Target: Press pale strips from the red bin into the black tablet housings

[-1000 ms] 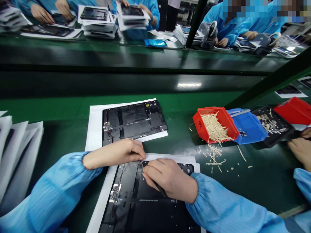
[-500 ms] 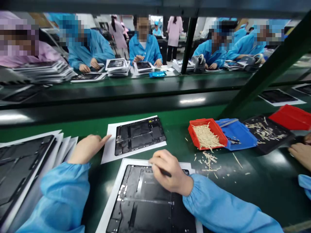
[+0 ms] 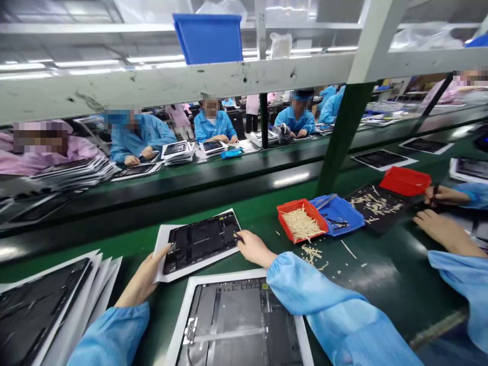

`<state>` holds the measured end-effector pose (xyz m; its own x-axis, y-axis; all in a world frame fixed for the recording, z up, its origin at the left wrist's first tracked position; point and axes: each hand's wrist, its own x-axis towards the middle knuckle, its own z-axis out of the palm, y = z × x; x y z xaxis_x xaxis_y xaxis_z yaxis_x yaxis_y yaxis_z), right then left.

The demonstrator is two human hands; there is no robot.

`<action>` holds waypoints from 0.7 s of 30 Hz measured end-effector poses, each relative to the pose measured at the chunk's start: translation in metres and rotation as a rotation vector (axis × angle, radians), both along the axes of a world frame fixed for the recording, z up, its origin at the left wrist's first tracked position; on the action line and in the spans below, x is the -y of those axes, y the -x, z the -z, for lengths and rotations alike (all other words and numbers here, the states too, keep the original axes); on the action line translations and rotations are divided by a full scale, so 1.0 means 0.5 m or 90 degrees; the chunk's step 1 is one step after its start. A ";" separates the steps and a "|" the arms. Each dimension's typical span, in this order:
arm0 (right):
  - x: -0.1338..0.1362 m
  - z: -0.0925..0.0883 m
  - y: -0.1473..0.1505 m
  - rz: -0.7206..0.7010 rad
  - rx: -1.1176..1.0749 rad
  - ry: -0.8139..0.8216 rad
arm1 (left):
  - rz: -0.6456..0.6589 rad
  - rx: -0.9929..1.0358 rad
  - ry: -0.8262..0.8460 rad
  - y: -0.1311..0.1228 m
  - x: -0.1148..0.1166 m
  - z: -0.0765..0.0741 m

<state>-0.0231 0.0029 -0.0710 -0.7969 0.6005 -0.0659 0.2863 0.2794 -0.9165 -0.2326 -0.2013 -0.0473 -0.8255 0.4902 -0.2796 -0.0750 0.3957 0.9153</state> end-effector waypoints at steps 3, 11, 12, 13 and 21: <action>-0.010 -0.012 -0.007 0.026 -0.016 0.119 | 0.006 0.098 -0.067 -0.011 -0.009 -0.011; -0.063 -0.077 -0.064 0.078 -0.099 0.349 | 0.039 0.191 -0.185 -0.090 -0.003 -0.091; -0.064 -0.088 -0.082 0.054 -0.115 0.390 | 0.042 0.193 -0.181 -0.109 0.001 -0.103; -0.061 -0.098 -0.102 0.024 -0.151 0.448 | 0.042 0.193 -0.169 -0.130 0.006 -0.114; 0.033 -0.118 -0.325 0.013 -0.078 0.235 | 0.080 0.091 0.032 -0.258 0.107 -0.072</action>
<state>0.1391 -0.0137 -0.0122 -0.8008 0.5693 -0.1861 0.1708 -0.0809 -0.9820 -0.1038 -0.2547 -0.0114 -0.7089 0.5696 -0.4160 -0.1497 0.4548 0.8779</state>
